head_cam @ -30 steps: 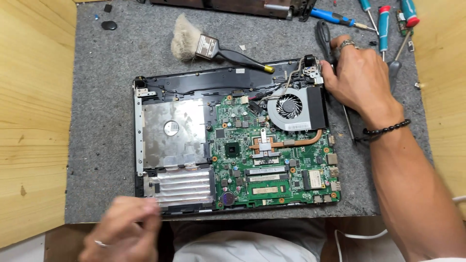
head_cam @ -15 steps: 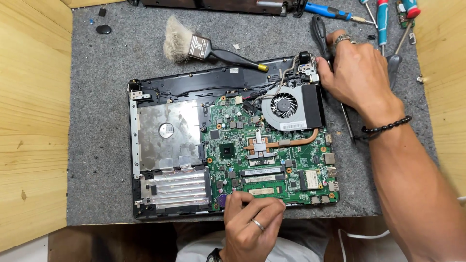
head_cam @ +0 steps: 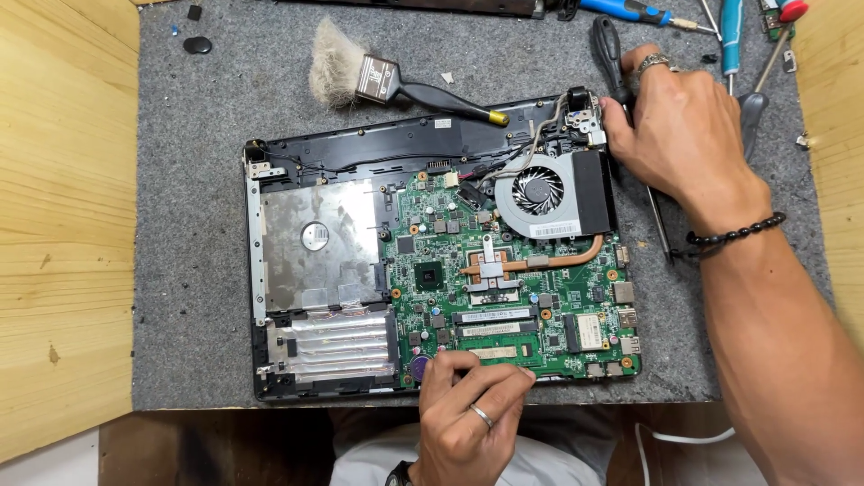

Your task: The person is repairing a laptop by installing a cooling fan onto the motherboard and securing it with screws using a screwdriver.

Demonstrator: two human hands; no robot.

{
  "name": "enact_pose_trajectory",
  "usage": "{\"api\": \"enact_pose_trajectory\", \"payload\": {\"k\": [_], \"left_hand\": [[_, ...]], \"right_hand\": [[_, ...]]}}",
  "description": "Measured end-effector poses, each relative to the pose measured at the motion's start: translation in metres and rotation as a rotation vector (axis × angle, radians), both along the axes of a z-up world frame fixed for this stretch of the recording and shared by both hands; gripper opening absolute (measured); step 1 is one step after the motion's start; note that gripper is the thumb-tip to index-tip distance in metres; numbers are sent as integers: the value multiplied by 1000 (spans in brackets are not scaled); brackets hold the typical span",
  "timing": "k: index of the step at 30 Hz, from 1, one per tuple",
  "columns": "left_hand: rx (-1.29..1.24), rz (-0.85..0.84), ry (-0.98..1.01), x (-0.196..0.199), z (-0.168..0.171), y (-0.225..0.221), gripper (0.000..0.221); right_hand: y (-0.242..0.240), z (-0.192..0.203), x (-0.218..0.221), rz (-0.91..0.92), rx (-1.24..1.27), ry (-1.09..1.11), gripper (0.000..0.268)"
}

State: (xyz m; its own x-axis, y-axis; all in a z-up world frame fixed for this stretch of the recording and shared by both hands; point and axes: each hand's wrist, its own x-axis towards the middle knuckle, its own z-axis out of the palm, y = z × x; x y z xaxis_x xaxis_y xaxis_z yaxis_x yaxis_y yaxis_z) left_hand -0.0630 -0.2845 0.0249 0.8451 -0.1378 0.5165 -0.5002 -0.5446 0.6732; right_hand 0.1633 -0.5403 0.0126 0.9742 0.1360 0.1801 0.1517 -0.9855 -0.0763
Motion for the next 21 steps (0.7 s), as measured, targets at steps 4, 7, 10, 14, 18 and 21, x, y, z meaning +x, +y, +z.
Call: {"api": "enact_pose_trajectory", "payload": {"k": [4,7,10,14,18,21], "left_hand": [[37,17,-15,1,0,-1,11],[66,17,-23,1,2,-2,10],[80,15,-9,1,0,-3,13],[79,29,21,-1,-2,-3,8],[53,8,25,-3,-7,0,12],[39,-23,-34,-2,-9,2,17]], "right_hand": [[0,-1,0,-7,-4,-12,37],[2,4,-1,-11,1,21,37],[2,4,-1,-13,3,20,37],[1,2,0,-7,-1,7,37],[1,2,0,-7,0,13,37],[1,2,0,-4,10,3,37]]}}
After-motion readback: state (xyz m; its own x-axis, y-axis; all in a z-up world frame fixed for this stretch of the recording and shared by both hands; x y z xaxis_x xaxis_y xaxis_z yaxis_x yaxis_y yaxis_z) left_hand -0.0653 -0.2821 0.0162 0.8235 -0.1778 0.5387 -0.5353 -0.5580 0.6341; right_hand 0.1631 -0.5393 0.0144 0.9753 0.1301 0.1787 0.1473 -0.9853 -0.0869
